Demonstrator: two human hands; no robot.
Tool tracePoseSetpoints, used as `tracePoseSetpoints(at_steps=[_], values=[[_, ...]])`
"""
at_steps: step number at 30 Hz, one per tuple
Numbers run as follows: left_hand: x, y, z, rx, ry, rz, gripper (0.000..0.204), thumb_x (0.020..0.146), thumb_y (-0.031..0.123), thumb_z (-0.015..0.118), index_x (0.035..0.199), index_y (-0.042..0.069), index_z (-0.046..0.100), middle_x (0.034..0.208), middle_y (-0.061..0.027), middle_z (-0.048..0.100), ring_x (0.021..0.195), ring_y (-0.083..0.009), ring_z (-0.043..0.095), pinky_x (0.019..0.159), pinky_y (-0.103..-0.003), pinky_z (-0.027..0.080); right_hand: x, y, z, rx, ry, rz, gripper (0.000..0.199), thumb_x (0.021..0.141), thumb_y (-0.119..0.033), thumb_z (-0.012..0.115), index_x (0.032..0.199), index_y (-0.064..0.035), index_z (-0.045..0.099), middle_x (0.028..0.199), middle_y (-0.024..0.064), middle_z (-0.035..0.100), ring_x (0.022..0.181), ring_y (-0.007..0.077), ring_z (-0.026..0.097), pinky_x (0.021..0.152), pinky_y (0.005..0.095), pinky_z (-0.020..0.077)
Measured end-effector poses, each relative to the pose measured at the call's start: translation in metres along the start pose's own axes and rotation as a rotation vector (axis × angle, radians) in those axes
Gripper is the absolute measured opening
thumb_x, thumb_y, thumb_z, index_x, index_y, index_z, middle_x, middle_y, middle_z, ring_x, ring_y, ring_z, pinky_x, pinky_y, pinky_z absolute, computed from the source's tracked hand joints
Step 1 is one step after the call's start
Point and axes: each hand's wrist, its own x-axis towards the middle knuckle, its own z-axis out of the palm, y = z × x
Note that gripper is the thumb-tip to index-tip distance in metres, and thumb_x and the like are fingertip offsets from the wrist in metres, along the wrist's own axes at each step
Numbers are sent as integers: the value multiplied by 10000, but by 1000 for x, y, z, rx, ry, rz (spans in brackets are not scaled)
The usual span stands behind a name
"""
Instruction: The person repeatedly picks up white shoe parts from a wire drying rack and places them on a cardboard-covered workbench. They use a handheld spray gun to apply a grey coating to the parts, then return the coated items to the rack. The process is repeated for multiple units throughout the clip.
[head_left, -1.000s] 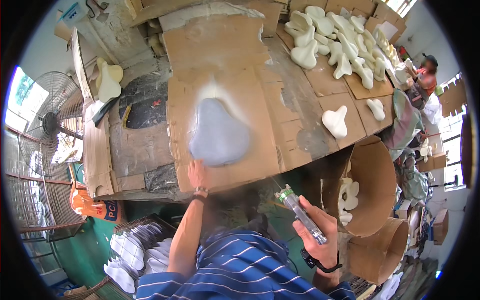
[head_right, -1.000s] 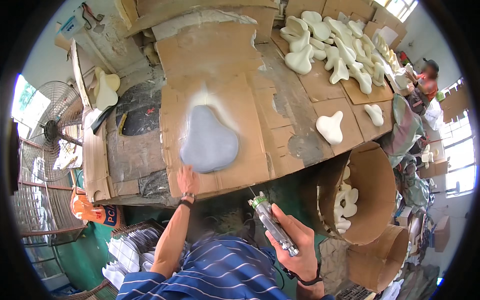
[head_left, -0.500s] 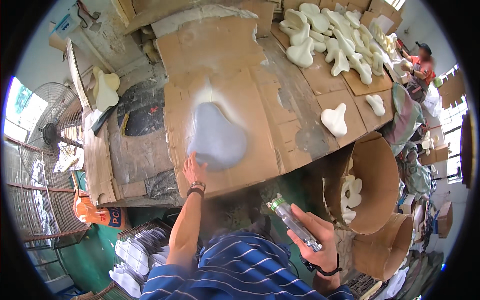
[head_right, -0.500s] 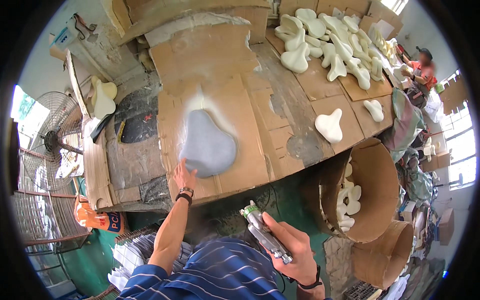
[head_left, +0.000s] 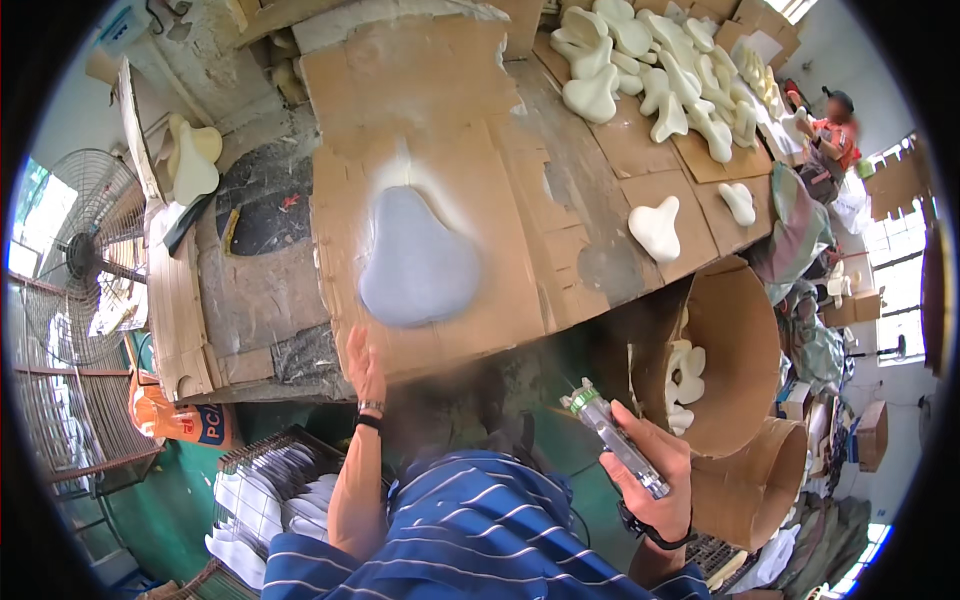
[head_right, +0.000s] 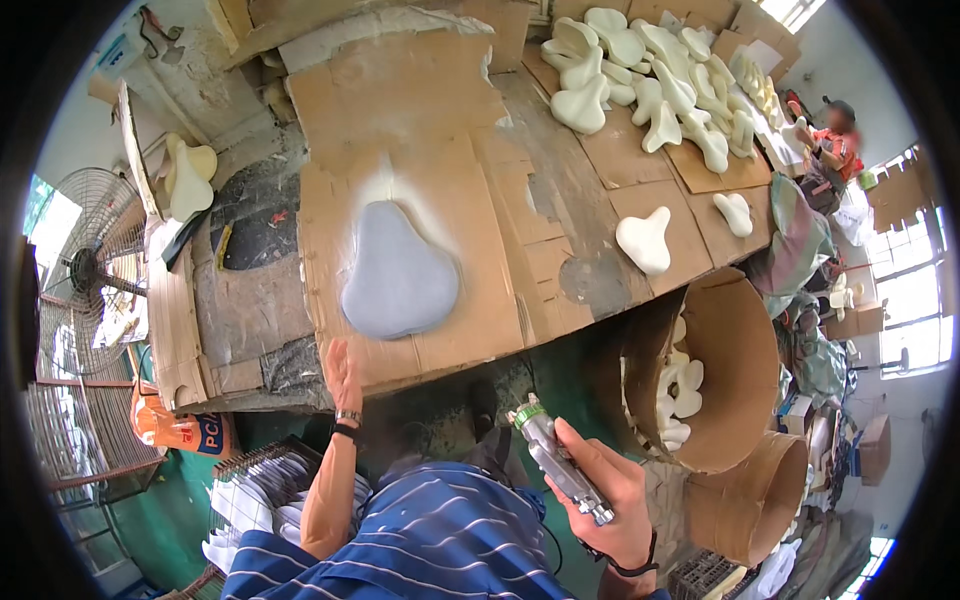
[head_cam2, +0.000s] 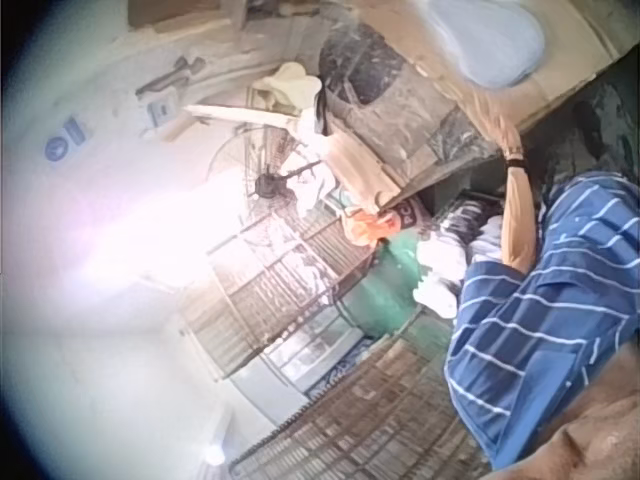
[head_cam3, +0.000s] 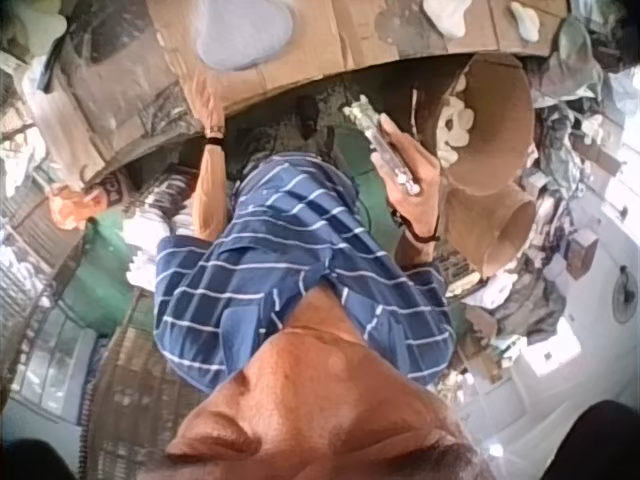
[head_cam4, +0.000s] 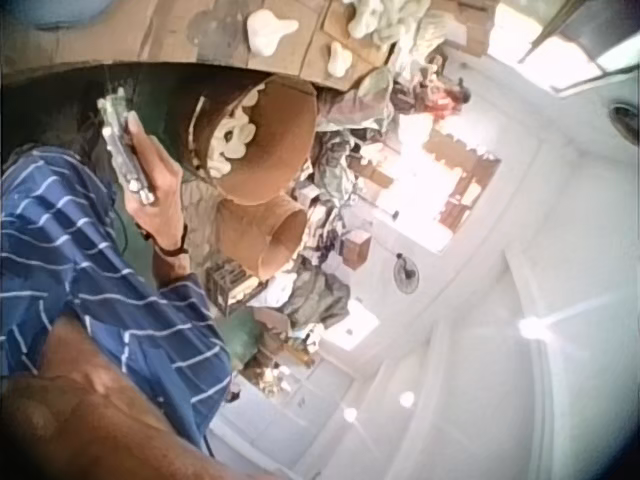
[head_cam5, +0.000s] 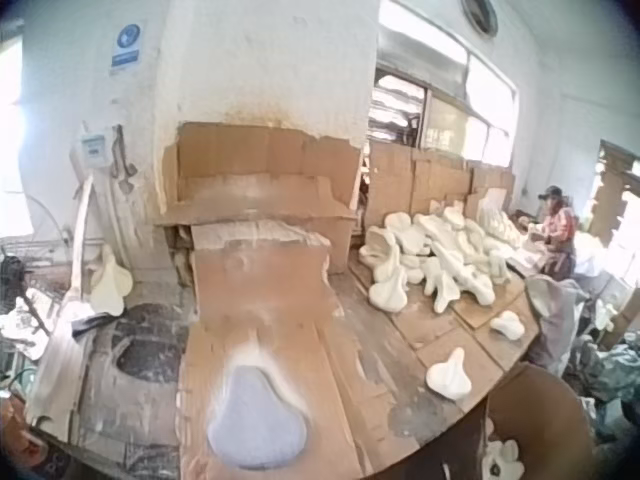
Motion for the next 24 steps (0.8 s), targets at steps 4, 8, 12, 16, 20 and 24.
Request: tracePoseSetpoints(at_steps=[4, 8, 12, 16, 20, 24], values=[[-50, 1, -41, 113, 76, -121, 559, 1033, 197, 619, 1536, 69, 410, 1351, -102, 627, 1227, -203, 583, 1054, -343, 448, -9, 5, -7, -31, -7, 43, 622, 775, 76, 767, 1375, -21, 635, 916, 165, 711, 744, 285, 697, 665, 333, 531], [-94, -17, -77, 215, 190, -186, 522, 1024, 213, 638, 1488, 54, 462, 1179, -65, 697, 1007, -136, 617, 878, -290, 500, -17, 5, -15, -42, -145, 86, 613, 777, 60, 782, 1367, -29, 643, 914, 169, 713, 744, 304, 697, 683, 335, 539], [-120, -33, -99, 334, 235, -190, 469, 1000, 167, 627, 1440, 52, 510, 1078, -38, 718, 827, -93, 584, 717, -254, 488, -6, -1, -6, 55, -352, 43, 741, 687, 22, 688, 1421, -16, 594, 992, 183, 695, 799, 326, 676, 731, 352, 538], [-129, -43, -107, 363, 266, -254, 454, 982, 126, 621, 1421, 58, 529, 1043, -50, 734, 865, -126, 631, 809, -290, 521, 12, -2, 10, 109, -361, -61, 823, 617, -25, 656, 1436, -6, 577, 979, 191, 669, 799, 342, 642, 744, 373, 532], [-126, -49, -108, 354, 271, -269, 448, 983, 137, 623, 1415, 60, 534, 1028, -52, 733, 844, -128, 632, 813, -292, 523, 28, -9, 15, 51, -239, -91, 739, 677, 50, 624, 1414, 2, 591, 944, 186, 670, 757, 350, 643, 706, 359, 530], [-125, -49, -107, 337, 266, -276, 438, 986, 146, 626, 1407, 61, 539, 1015, -51, 729, 835, -127, 627, 805, -293, 522, 35, -12, 16, 28, -57, -121, 639, 764, 83, 729, 1386, -6, 618, 918, 160, 698, 751, 293, 679, 696, 332, 535]])
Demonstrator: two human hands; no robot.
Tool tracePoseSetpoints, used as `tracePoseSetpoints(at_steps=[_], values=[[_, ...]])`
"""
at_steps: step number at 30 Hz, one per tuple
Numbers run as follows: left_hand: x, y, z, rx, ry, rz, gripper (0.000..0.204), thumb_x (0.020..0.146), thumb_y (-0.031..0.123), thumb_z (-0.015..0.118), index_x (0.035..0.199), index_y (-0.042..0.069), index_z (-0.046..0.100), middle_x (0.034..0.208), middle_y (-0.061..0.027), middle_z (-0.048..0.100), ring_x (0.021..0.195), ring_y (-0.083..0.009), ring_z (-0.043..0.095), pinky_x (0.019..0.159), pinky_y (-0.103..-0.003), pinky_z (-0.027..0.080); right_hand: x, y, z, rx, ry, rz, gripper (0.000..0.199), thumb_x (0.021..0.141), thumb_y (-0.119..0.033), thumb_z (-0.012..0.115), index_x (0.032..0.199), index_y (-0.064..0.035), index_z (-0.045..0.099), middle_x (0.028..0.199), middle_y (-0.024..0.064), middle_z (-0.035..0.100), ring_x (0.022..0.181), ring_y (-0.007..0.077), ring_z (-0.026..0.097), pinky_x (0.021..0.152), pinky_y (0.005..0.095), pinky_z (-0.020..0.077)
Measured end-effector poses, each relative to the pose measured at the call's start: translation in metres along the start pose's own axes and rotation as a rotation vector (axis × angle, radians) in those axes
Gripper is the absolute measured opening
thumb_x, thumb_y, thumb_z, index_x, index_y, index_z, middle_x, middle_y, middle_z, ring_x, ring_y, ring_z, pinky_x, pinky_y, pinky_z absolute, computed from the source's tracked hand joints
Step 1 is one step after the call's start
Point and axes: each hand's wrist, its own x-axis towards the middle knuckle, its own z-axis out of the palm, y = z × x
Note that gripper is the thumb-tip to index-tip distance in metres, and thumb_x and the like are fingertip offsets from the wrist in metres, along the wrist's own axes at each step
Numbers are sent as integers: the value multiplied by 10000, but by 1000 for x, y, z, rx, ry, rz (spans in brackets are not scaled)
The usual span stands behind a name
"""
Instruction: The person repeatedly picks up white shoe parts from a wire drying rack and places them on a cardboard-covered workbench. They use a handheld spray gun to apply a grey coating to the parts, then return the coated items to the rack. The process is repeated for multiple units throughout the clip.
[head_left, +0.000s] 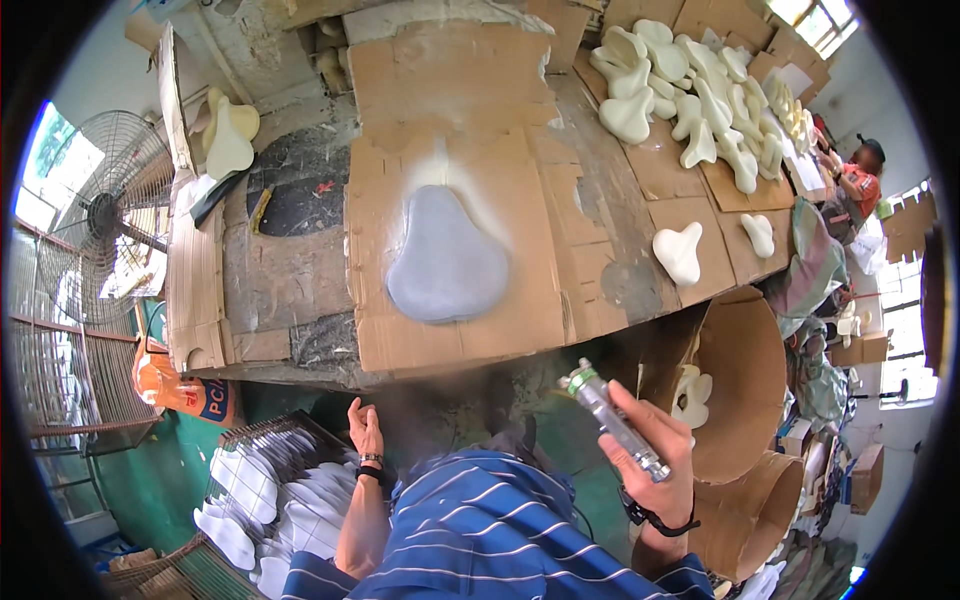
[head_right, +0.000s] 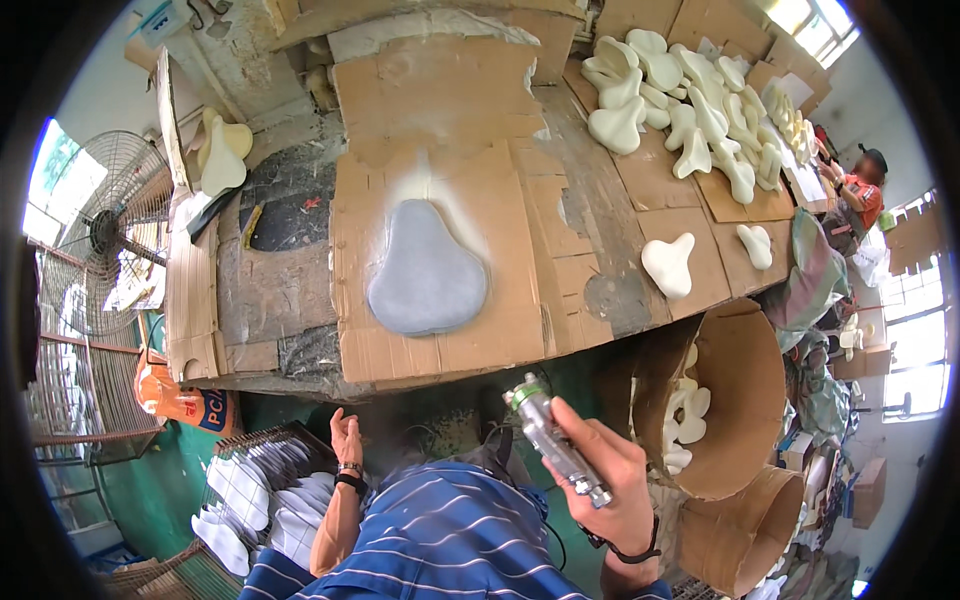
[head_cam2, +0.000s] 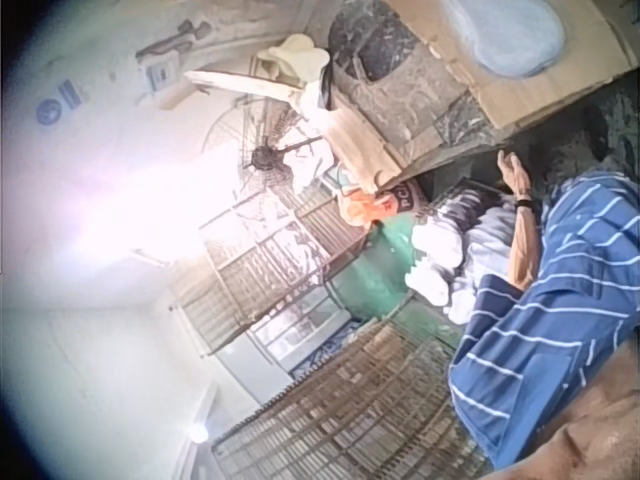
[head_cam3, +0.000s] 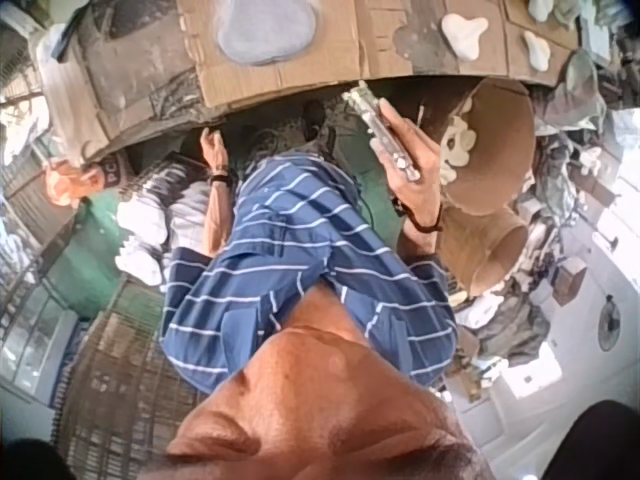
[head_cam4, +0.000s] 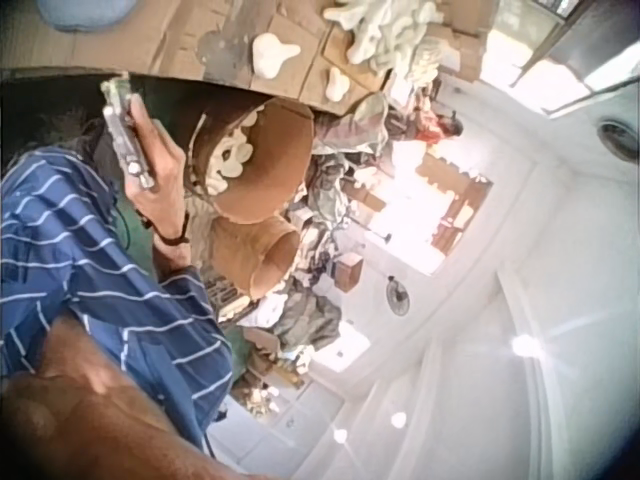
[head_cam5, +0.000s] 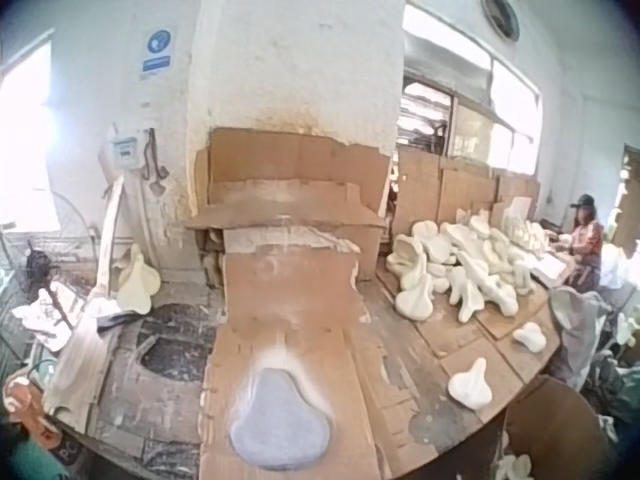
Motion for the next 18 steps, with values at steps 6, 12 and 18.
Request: tracePoseSetpoints(at_steps=[6, 12, 18], values=[[-2, -6, -1, 20, -18, -14, 433, 984, 164, 637, 1394, 58, 549, 995, -50, 722, 827, -126, 619, 786, -296, 519, -4, 1, -7, -26, 57, 33, 570, 799, 55, 769, 1352, -11, 647, 935, 155, 722, 766, 254, 697, 699, 328, 538], [2, -17, 3, 54, -63, 9, 454, 991, 214, 644, 1414, 84, 542, 1030, -53, 710, 788, -113, 616, 666, -274, 534, -12, 3, -13, 2, -186, 19, 668, 723, 106, 695, 1377, -10, 630, 942, 162, 707, 754, 279, 685, 695, 329, 542], [7, -18, 8, 68, -79, 24, 451, 986, 220, 643, 1404, 83, 546, 1005, -49, 704, 776, -113, 621, 662, -275, 535, -7, 2, -10, -14, -27, -13, 701, 695, 125, 719, 1375, -15, 634, 933, 161, 704, 746, 297, 681, 681, 333, 539]])
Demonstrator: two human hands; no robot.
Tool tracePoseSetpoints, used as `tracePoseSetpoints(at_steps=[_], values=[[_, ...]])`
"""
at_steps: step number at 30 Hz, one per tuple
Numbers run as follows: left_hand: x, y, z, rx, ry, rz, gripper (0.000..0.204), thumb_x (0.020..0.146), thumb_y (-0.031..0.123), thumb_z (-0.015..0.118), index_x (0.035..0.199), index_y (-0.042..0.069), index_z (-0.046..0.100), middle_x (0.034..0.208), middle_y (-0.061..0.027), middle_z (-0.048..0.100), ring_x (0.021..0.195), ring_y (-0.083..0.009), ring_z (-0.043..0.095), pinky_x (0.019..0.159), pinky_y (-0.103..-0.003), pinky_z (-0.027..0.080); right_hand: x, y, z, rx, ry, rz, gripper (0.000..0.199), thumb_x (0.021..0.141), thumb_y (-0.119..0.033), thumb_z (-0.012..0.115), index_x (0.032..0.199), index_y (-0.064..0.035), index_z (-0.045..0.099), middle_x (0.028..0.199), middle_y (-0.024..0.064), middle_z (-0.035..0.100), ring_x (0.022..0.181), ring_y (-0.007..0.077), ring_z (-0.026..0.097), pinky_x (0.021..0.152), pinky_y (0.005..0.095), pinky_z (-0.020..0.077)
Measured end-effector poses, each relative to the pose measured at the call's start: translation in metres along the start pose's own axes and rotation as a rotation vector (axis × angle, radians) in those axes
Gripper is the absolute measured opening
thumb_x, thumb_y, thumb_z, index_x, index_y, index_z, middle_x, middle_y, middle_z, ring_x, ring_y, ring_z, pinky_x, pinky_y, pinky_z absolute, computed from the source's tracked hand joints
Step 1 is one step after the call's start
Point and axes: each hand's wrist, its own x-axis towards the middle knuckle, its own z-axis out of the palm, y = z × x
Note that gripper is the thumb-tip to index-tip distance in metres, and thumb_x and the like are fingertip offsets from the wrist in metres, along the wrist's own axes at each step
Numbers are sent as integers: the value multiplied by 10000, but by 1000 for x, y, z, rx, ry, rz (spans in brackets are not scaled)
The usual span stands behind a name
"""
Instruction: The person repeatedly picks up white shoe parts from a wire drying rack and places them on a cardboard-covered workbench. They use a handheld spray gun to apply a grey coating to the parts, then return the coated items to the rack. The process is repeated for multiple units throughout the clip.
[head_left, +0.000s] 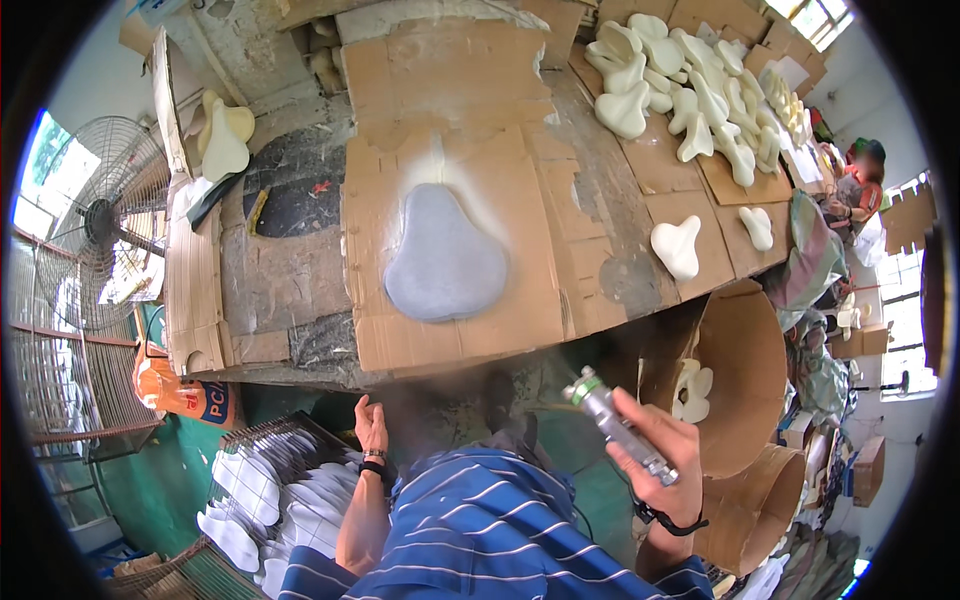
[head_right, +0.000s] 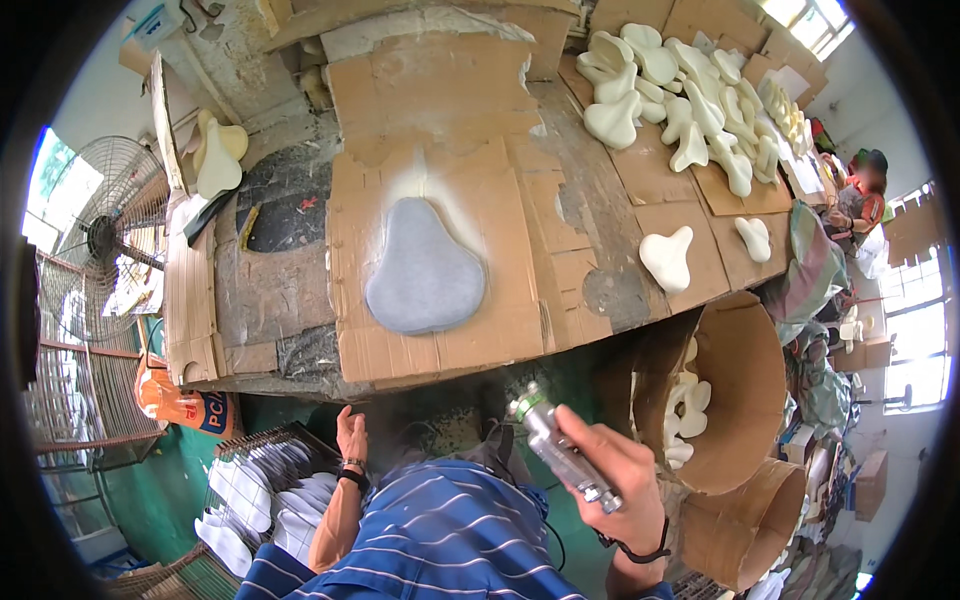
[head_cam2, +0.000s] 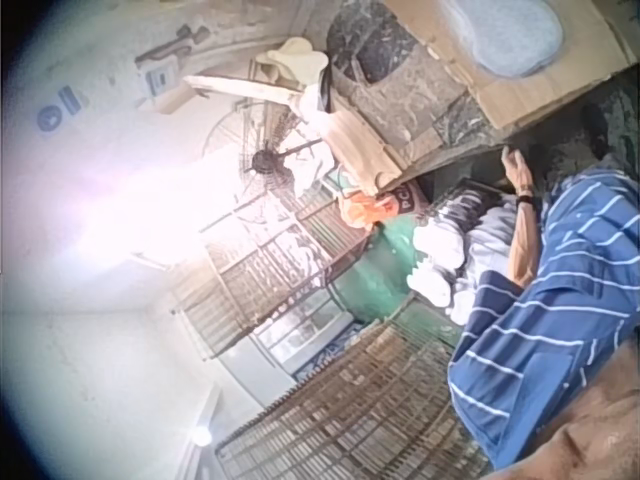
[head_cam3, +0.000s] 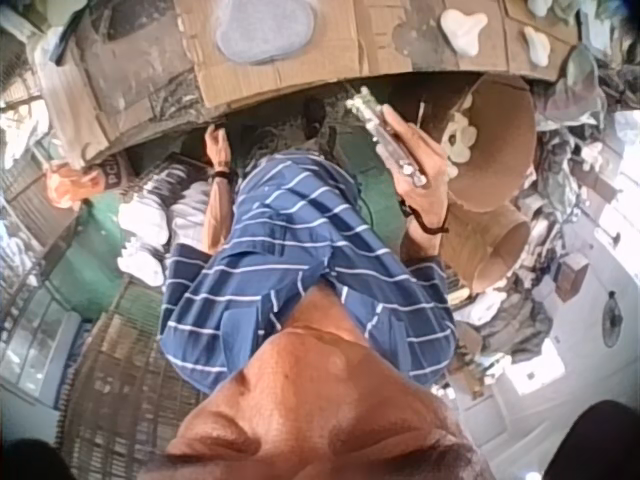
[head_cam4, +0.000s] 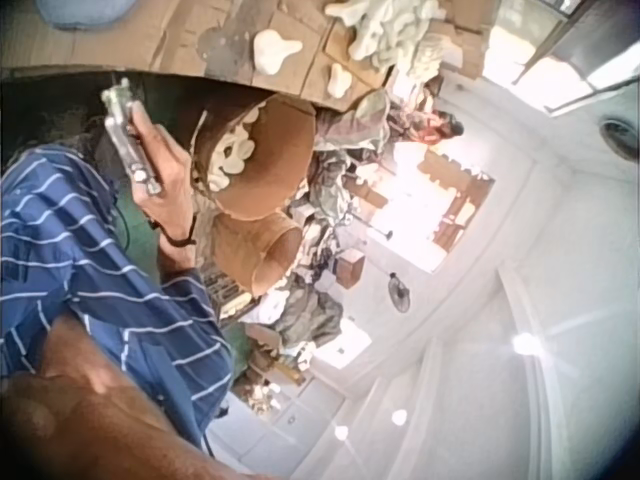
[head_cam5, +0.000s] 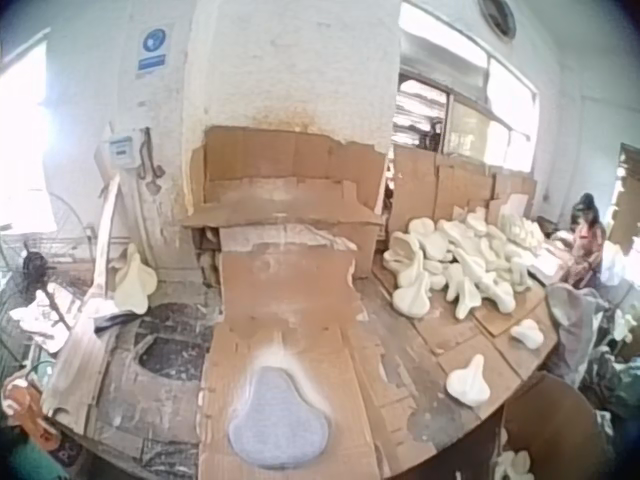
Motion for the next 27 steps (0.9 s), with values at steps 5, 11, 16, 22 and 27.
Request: tracePoseSetpoints(at_steps=[5, 11, 16, 22, 27], values=[[2, 0, -2, 17, 6, 26, 454, 985, 232, 648, 1404, 87, 548, 993, -48, 705, 764, -110, 620, 652, -276, 535, -8, 2, -10, -26, -21, 21, 667, 702, 111, 760, 1349, -14, 653, 891, 159, 706, 719, 295, 685, 667, 335, 535], [0, -1, -2, 27, 0, 2, 460, 987, 244, 660, 1404, 83, 550, 983, -49, 708, 749, -112, 621, 650, -275, 534, -18, 10, -20, -33, -17, 40, 677, 680, 90, 709, 1347, -13, 653, 901, 167, 700, 715, 304, 673, 652, 337, 526], [4, 18, 6, -4, 8, 42, 447, 993, 234, 658, 1401, 80, 557, 942, -27, 680, 765, -99, 597, 663, -275, 534, -24, 21, -39, -81, -249, 15, 729, 635, 75, 648, 1358, -15, 645, 914, 172, 699, 719, 317, 668, 657, 342, 529], [22, 72, 20, -147, -4, 70, 425, 999, 205, 661, 1394, 78, 566, 907, 1, 633, 785, -85, 572, 679, -270, 534, -22, 28, -31, -95, -97, 83, 726, 652, 86, 638, 1372, -9, 635, 969, 182, 717, 801, 311, 707, 730, 334, 558], [60, 111, 61, -42, 59, 258, 368, 990, 214, 675, 1335, 94, 626, 942, -25, 649, 784, -108, 585, 714, -300, 526, -23, 26, -16, 87, -171, 65, 724, 679, 58, 581, 1401, 4, 608, 981, 191, 685, 722, 311, 664, 666, 341, 548]])
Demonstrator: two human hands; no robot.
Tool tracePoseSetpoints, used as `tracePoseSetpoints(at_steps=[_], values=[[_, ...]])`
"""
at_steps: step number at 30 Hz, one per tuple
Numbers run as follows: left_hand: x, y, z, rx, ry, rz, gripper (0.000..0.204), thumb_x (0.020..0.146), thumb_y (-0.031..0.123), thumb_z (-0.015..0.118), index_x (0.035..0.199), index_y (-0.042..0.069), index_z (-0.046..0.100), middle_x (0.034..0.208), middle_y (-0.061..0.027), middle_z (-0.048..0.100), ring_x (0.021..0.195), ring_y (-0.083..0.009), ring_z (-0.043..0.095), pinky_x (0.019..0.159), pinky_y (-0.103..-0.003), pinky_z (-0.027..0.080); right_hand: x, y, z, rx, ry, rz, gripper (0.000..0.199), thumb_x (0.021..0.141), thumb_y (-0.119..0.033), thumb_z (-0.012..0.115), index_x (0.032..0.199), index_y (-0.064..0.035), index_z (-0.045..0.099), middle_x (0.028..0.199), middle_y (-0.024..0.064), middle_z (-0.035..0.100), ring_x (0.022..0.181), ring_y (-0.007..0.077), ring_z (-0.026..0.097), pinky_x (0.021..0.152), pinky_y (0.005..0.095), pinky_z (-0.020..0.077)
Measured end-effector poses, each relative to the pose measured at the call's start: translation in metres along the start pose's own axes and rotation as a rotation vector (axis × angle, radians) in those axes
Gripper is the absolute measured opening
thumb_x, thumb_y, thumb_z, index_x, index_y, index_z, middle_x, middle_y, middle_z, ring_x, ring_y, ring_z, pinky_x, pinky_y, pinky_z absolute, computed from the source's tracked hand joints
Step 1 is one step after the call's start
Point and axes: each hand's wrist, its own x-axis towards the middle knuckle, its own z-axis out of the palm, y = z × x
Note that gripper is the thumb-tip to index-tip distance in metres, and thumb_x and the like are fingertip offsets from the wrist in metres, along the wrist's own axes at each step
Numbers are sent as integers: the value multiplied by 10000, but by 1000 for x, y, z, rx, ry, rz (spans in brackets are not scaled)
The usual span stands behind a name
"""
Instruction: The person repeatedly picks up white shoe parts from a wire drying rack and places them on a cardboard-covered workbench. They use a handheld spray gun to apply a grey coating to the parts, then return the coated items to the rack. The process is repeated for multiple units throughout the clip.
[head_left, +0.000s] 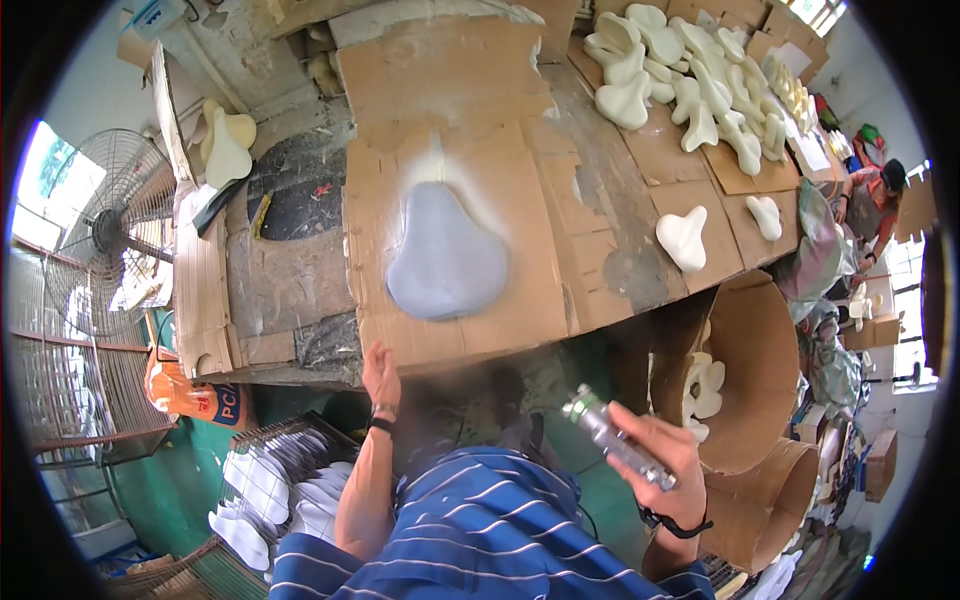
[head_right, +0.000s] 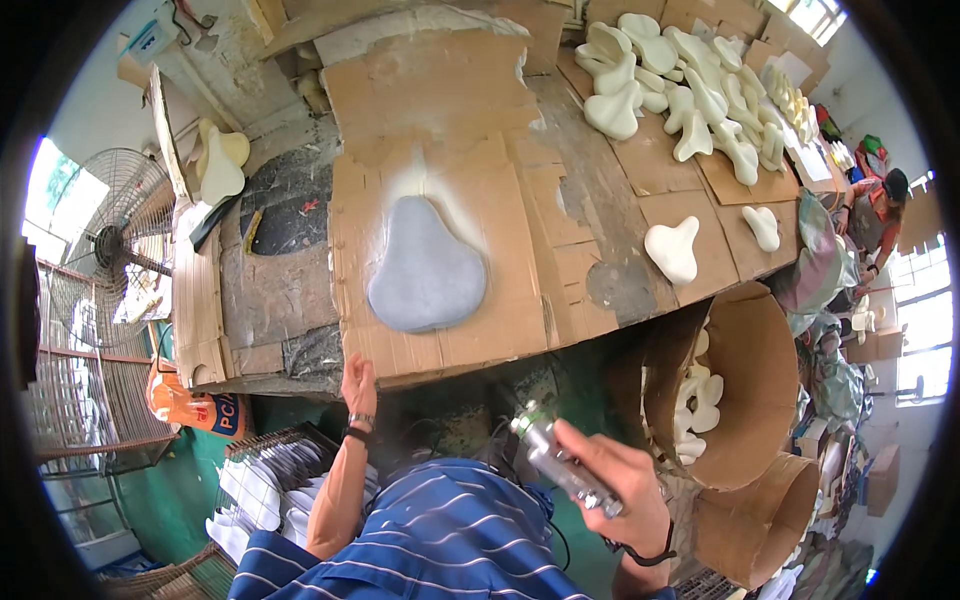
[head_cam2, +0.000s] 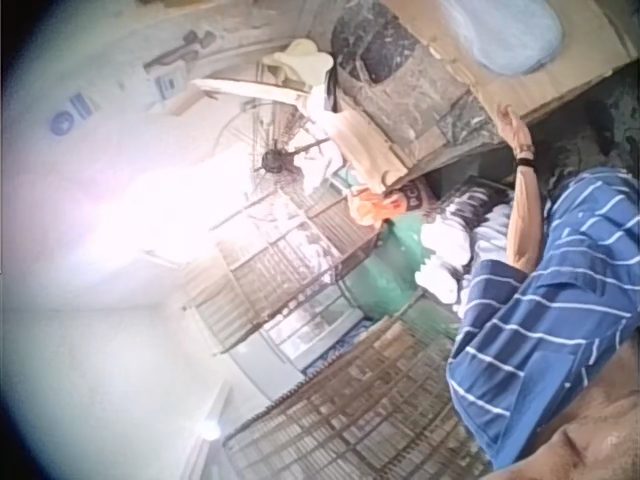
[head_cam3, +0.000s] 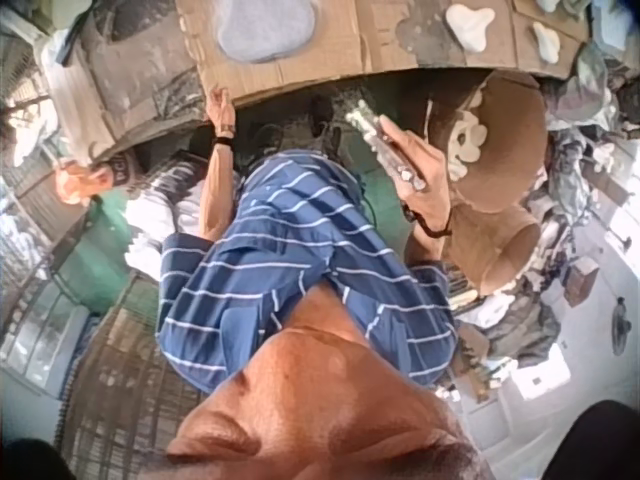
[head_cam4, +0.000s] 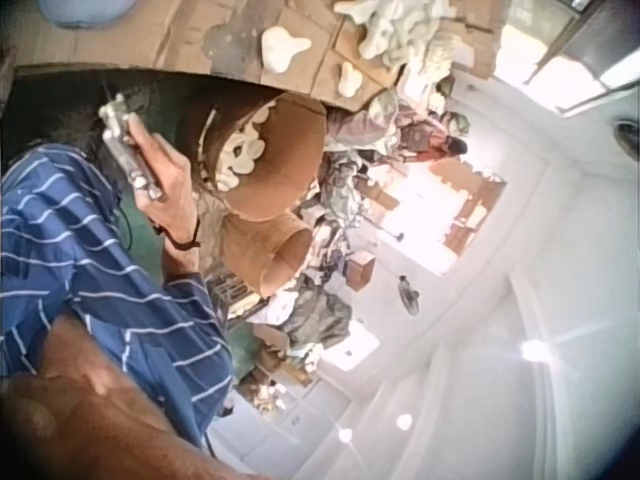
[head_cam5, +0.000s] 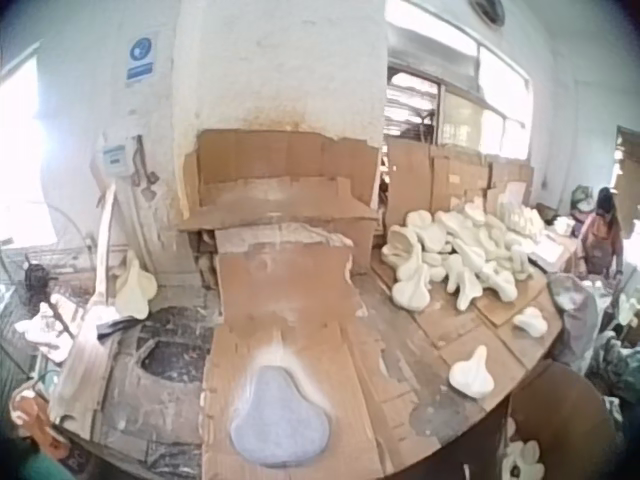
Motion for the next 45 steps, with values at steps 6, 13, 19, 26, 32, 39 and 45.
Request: tracePoseSetpoints(at_steps=[6, 13, 19, 26, 32, 39, 45], values=[[65, 31, 61, 353, 34, 135, 392, 896, 266, 760, 1244, 106, 677, 1065, -99, 662, 937, -253, 644, 832, -392, 524, -5, 4, -11, -122, 93, -7, 720, 676, 92, 646, 1386, -27, 628, 939, 167, 703, 739, 327, 680, 665, 347, 540], [72, 53, 81, 707, 54, 142, 431, 740, 254, 861, 1136, 212, 697, 1069, -81, 637, 1082, -304, 620, 886, -458, 518, -13, 1, -14, -38, 271, 55, 555, 752, 27, 771, 1298, 25, 674, 929, 174, 720, 759, 252, 683, 703, 305, 521], [77, 71, 86, 423, 18, 15, 376, 783, 169, 811, 1135, 151, 681, 1078, -105, 655, 1059, -311, 645, 872, -440, 543, -20, 11, -15, -20, 249, 58, 568, 763, 23, 772, 1320, 13, 663, 906, 161, 709, 734, 253, 673, 676, 309, 514], [158, 122, 102, -1181, -193, -638, 59, 878, 28, 600, 833, 62, 585, 789, -62, 619, 809, -269, 621, 893, -479, 566, -2, 29, 8, 74, 159, -3, 623, 780, 74, 777, 1379, -13, 629, 944, 165, 707, 740, 271, 679, 681, 311, 525], [171, 323, 51, -1483, -328, -121, 347, 811, 50, 597, 1156, 17, 607, 1128, -112, 688, 1069, -297, 667, 990, -485, 510, 8, 40, 19, 108, 95, 2, 601, 810, 55, 770, 1388, -10, 618, 969, 171, 709, 759, 274, 683, 709, 320, 536], [98, 315, -81, -1581, -122, -4, 335, 840, 84, 559, 1156, 57, 668, 1166, -94, 719, 1128, -298, 661, 1022, -529, 502, 40, 44, 42, 43, -51, -16, 554, 805, 31, 772, 1343, 11, 640, 968, 186, 711, 785, 299, 694, 731, 334, 543], [-15, 170, -159, -1709, 222, -69, 410, 769, 88, 551, 1149, 18, 686, 1137, -120, 740, 1144, -325, 669, 1067, -522, 478, 86, 76, 97, -6, -296, 56, 514, 813, -36, 725, 1310, 64, 645, 951, 210, 717, 788, 240, 687, 752, 331, 539]])
